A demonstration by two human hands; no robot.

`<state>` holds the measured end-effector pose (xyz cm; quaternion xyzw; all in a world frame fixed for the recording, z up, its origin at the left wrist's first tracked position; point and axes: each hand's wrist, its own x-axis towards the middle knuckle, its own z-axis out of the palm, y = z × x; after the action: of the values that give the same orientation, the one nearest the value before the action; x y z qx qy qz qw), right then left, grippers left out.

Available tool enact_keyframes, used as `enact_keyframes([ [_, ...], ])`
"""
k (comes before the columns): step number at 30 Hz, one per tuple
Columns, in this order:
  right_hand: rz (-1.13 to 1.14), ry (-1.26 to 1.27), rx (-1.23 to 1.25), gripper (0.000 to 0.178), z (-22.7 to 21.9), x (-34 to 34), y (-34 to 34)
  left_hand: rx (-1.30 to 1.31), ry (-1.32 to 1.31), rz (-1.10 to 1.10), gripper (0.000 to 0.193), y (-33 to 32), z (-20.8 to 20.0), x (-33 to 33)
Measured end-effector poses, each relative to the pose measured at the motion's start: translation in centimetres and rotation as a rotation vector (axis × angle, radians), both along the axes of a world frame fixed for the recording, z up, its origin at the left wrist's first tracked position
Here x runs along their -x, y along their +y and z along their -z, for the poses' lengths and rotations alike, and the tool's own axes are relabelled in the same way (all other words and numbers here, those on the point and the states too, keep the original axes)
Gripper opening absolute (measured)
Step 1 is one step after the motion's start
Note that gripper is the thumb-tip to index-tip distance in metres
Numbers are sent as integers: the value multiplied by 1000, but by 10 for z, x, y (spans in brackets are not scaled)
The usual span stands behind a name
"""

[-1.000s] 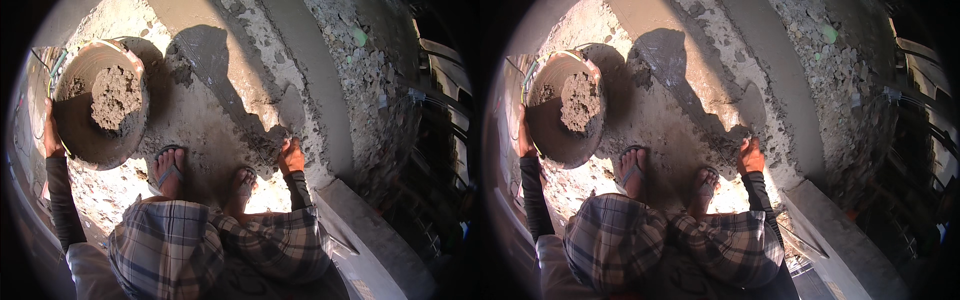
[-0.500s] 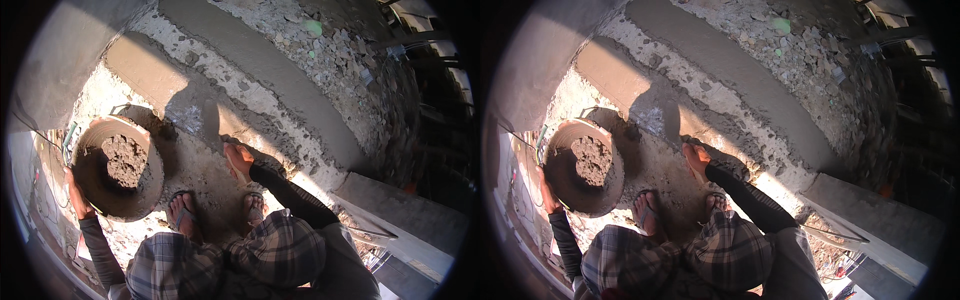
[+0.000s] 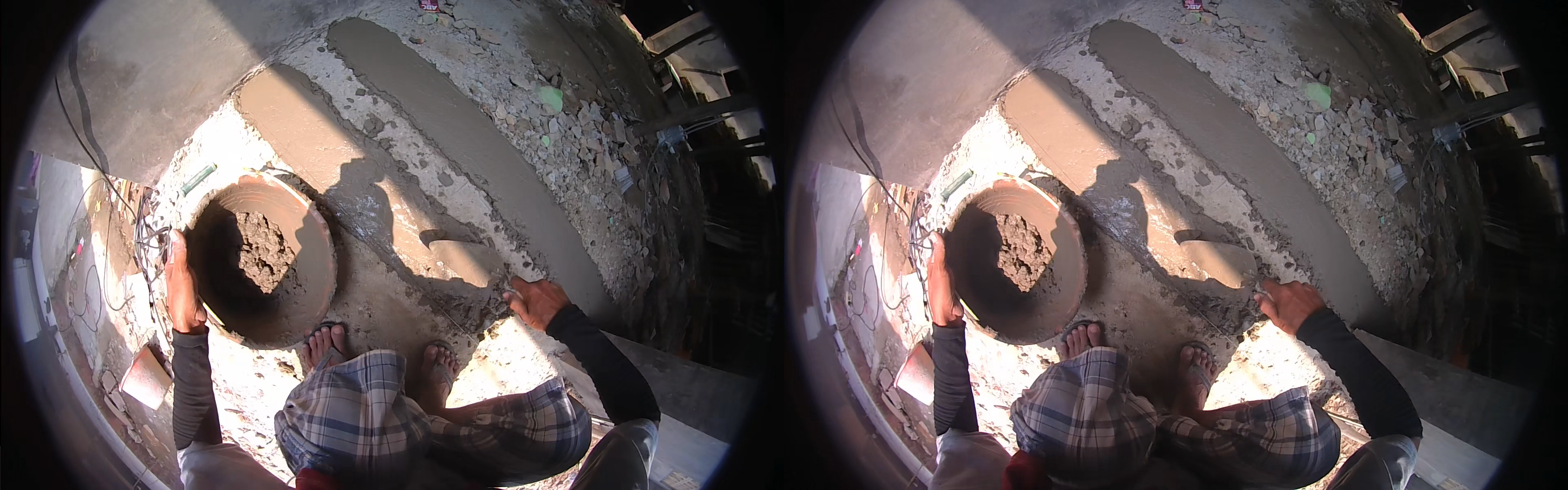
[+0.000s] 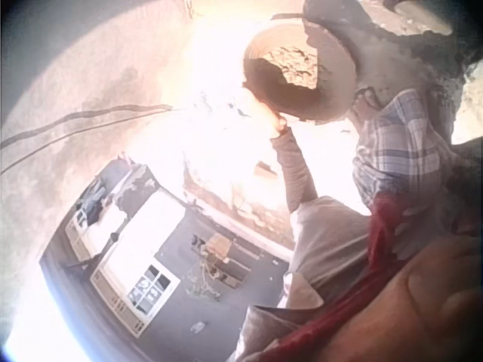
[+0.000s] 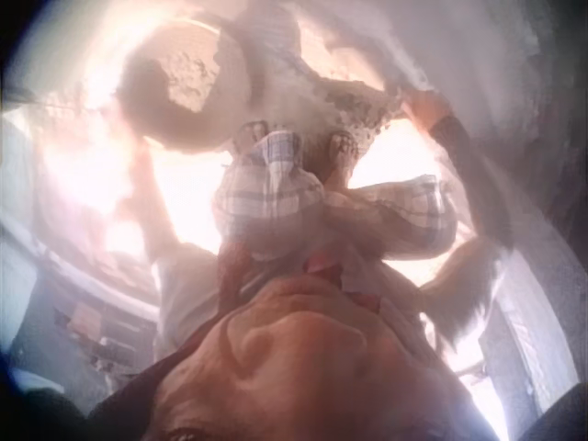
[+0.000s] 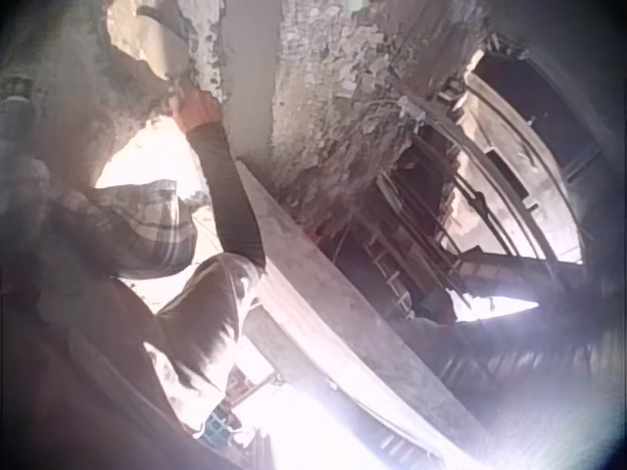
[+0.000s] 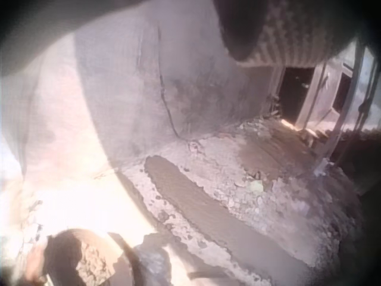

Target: The person scoops wet cement from a bucket using a trowel and applies it to a floor trench. They spread and smooth the cement along the trench, then use a long straight edge to level the surface.

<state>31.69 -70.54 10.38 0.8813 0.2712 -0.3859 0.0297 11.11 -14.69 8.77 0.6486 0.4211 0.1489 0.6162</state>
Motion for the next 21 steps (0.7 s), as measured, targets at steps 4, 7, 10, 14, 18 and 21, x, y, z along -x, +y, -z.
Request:
enact_keyframes([
  [4,-317,-275,-279,27,-15,-12,137,-107,124,48,64,-30,-12,-18],
  [7,-440,-500,-286,24,21,0,238,-287,-4,140,66,-53,-11,-28],
  [10,-412,-367,-306,25,72,32,275,-291,11,192,65,-77,-6,-38],
  [14,-389,10,-336,27,71,56,262,-322,40,136,69,-76,-8,-39],
  [18,-350,187,-444,30,52,66,253,-484,-1,113,69,-77,-15,-40],
  [21,-232,402,-522,30,43,83,258,-298,65,70,69,-75,-17,-39],
])
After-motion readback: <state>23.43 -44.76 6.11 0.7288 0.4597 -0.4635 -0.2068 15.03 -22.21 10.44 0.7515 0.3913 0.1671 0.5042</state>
